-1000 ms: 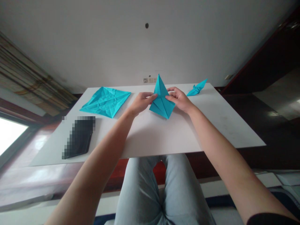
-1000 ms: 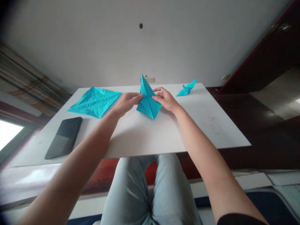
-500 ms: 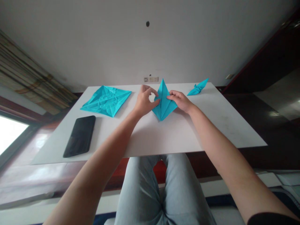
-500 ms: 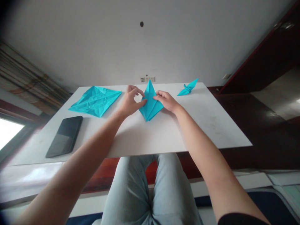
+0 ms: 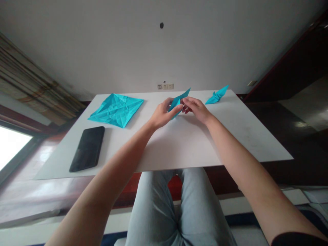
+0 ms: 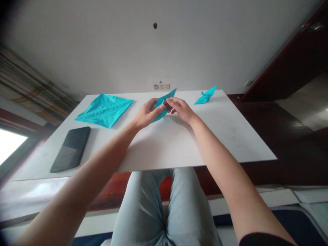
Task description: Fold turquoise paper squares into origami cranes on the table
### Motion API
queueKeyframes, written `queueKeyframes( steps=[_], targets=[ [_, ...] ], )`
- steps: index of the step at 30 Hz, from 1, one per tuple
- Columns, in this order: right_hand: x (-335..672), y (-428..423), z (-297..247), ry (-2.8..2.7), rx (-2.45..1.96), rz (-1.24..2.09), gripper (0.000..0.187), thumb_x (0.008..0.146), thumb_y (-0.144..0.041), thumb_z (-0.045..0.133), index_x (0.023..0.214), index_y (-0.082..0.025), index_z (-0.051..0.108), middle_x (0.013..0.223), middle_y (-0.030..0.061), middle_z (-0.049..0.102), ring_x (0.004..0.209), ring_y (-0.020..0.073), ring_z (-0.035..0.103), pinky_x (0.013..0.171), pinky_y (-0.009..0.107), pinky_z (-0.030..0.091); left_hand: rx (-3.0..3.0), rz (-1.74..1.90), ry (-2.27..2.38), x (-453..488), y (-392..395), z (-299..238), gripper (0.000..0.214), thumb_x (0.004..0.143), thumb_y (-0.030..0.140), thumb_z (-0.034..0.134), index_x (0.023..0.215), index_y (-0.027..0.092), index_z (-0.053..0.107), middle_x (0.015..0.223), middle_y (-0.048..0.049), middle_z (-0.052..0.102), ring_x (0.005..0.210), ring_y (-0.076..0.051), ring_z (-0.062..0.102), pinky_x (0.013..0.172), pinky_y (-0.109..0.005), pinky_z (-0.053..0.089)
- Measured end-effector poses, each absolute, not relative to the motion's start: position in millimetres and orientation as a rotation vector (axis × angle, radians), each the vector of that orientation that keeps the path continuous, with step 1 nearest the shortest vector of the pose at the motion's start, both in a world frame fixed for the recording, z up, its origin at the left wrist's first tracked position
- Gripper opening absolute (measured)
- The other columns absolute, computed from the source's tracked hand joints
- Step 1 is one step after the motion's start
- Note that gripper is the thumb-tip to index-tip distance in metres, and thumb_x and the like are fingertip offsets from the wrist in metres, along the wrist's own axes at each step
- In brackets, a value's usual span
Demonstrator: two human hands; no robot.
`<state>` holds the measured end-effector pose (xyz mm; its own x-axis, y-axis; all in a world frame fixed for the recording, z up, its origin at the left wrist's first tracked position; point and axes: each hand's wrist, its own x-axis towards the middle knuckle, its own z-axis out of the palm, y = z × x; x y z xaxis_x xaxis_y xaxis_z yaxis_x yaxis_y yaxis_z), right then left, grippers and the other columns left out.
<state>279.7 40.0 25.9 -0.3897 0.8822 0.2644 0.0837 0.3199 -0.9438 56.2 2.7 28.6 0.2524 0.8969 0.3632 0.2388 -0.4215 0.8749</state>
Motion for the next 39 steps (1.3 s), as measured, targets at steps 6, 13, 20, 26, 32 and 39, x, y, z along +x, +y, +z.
queueKeyframes(
  steps=[6,13,20,26,32,39],
  targets=[
    [283.6,46.8,20.8,-1.816,-0.875,0.831,0.049,0.093,-0.068,0.087,0.126,-0.032,0.086,0.121,0.0081,0.074,0.112,0.0276,0.067,0.096,0.042,0.061,1.473,1.241,0.951,57.2,14.7,19.2,0.055,0.096,0.064,0.086,0.125,0.019,0.074,0.122,-0.0138,0.084,0.12,-0.034,0.081,0.107,-0.046,0.066],
    [286.0,50.9,17.0,-1.599,-0.885,1.011,0.094,0.083,-0.074,0.095,0.162,-0.043,0.056,0.132,0.0068,0.075,0.103,0.0256,0.069,0.083,0.037,0.062,1.183,1.229,0.79,64.7,20.8,14.7,0.044,0.104,0.046,0.076,0.137,0.017,0.073,0.124,-0.0153,0.087,0.127,-0.035,0.082,0.112,-0.051,0.068],
    [283.4,47.4,19.2,-1.555,-0.933,1.093,0.086,0.089,-0.057,0.094,0.162,-0.044,0.049,0.121,0.0035,0.079,0.076,0.0197,0.062,0.071,0.039,0.06,1.288,1.193,0.916,51.2,23.8,17.6,0.043,0.099,0.057,0.083,0.119,0.018,0.079,0.115,-0.0127,0.087,0.116,-0.031,0.082,0.104,-0.044,0.068],
    [295.1,59.7,1.1,-1.697,-0.97,1.075,0.076,0.09,-0.056,0.093,0.153,-0.036,0.056,0.108,0.0028,0.075,0.076,0.0193,0.06,0.073,0.037,0.055,1.553,1.145,1.232,26.7,37.7,7.6,0.046,0.086,0.029,0.088,0.129,0.021,0.074,0.123,-0.0115,0.081,0.097,-0.021,0.077,0.088,-0.036,0.064],
    [299.2,64.1,-11.4,-2.089,-1.154,0.626,0.046,0.087,-0.031,0.091,0.131,-0.025,0.079,0.125,0.01,0.071,0.093,0.0242,0.067,0.092,0.044,0.061,2.37,0.684,1.256,23.1,27.5,17.6,0.045,0.087,0.022,0.076,0.131,0.028,0.082,0.147,-0.0068,0.078,0.142,-0.032,0.07,0.131,-0.049,0.05],
    [297.9,57.7,-0.8,-2.266,-1.119,0.585,0.018,0.098,-0.031,0.076,0.107,-0.023,0.09,0.108,0.0099,0.079,0.089,0.025,0.07,0.091,0.04,0.058,2.487,0.278,1.138,23.1,11.1,32.9,0.09,0.083,0.065,0.09,0.164,0.034,0.067,0.173,-0.0071,0.064,0.158,-0.04,0.061,0.138,-0.051,0.04]
  ],
)
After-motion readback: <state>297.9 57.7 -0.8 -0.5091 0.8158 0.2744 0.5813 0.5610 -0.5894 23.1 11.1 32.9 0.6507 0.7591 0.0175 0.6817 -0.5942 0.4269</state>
